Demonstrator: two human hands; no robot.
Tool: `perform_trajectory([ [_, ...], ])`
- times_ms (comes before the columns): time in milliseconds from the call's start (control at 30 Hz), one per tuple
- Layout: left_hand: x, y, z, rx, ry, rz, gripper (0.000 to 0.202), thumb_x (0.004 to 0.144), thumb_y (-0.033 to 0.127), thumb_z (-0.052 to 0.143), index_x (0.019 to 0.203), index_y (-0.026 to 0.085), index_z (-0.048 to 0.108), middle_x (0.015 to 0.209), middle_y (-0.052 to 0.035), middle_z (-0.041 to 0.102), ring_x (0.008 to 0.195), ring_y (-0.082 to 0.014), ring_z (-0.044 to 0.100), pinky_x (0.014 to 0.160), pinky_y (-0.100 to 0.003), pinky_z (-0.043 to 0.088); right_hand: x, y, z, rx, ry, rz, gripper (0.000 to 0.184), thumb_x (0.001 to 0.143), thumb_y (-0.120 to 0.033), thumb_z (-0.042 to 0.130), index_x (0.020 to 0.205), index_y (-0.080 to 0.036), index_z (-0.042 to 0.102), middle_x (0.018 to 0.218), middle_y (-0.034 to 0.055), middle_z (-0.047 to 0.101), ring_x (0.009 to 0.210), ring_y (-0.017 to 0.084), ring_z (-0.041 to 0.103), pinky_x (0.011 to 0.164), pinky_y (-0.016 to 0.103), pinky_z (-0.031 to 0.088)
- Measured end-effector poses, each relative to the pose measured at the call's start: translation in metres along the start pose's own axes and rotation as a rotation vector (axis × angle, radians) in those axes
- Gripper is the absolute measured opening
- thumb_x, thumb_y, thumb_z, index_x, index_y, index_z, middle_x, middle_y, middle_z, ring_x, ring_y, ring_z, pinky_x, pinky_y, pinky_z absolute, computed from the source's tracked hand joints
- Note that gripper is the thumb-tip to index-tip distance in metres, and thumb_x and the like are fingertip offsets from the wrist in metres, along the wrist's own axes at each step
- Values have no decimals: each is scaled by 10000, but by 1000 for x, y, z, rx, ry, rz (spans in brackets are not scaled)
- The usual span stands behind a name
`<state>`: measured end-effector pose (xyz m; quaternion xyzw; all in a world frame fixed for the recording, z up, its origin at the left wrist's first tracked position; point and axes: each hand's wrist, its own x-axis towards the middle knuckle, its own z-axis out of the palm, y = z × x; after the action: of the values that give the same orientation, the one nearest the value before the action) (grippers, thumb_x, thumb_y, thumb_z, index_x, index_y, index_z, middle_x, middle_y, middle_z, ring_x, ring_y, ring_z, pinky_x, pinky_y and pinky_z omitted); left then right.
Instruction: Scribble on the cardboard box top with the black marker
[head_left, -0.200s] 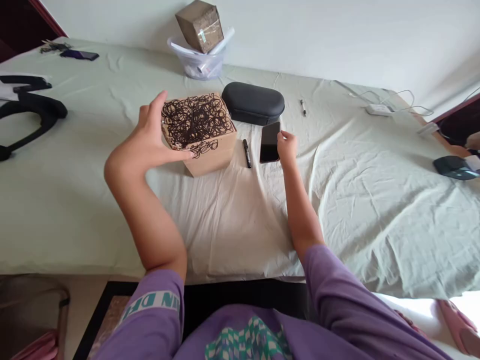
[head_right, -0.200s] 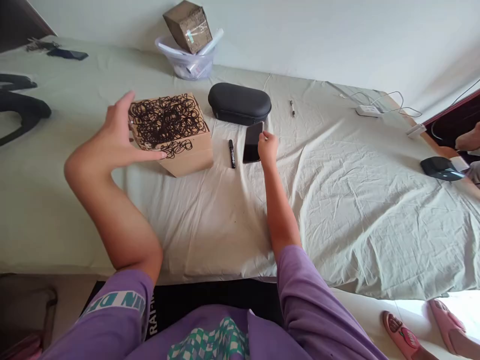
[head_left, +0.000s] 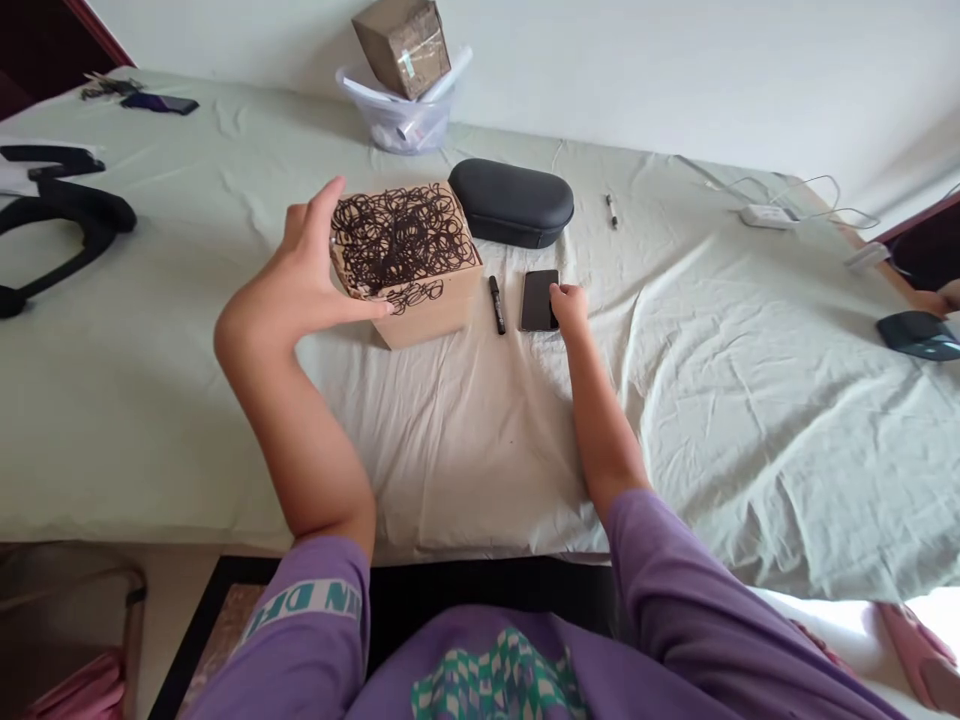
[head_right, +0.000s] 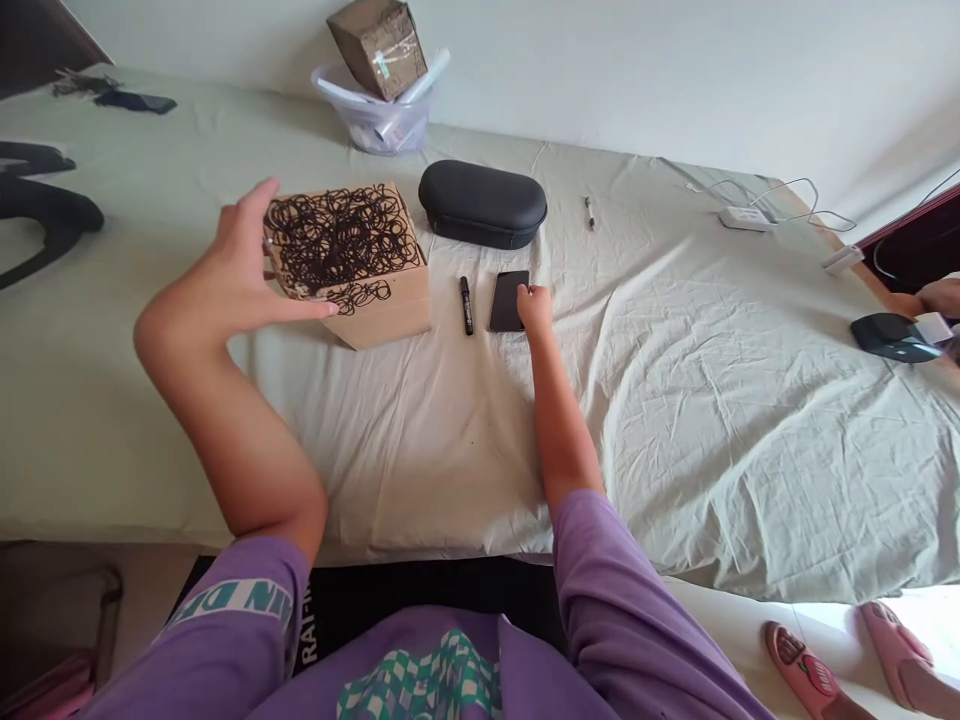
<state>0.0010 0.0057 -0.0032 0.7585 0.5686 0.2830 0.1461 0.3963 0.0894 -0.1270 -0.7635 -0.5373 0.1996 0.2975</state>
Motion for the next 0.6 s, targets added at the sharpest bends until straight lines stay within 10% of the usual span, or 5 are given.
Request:
perform_trajectory([
  [300,-7,10,-12,-42,27,11,1473,528,479,1006,1718,329,152,1740,-146,294,1445,-430,519,1217,-654,465,-18,-23,-36,-47,-190,-94,474,946,-345,645,1324,-64,703,1408,270,684,1346,411,626,1173,560,463],
  [500,-7,-11,-21,-267,134,179,1484,485,776,942,1650,517,60,1614,-54,417,1408,-408,560,1136,-596,543,-40,-50,-55,278,-508,-553,1175,672,-513,933,1674,-235,387,1799,114,296,1684,325,260,1371,516,225],
  [600,-3,-16,-18,-345,201,354,1462,481,935,807,1661,492,65,1572,-35,469,1549,-427,421,1253,-630,404,-57,-65,-52,548,-558,-690,1076,566,-631,957,1489,-207,603,1669,144,519,1572,354,463,1315,518,366],
])
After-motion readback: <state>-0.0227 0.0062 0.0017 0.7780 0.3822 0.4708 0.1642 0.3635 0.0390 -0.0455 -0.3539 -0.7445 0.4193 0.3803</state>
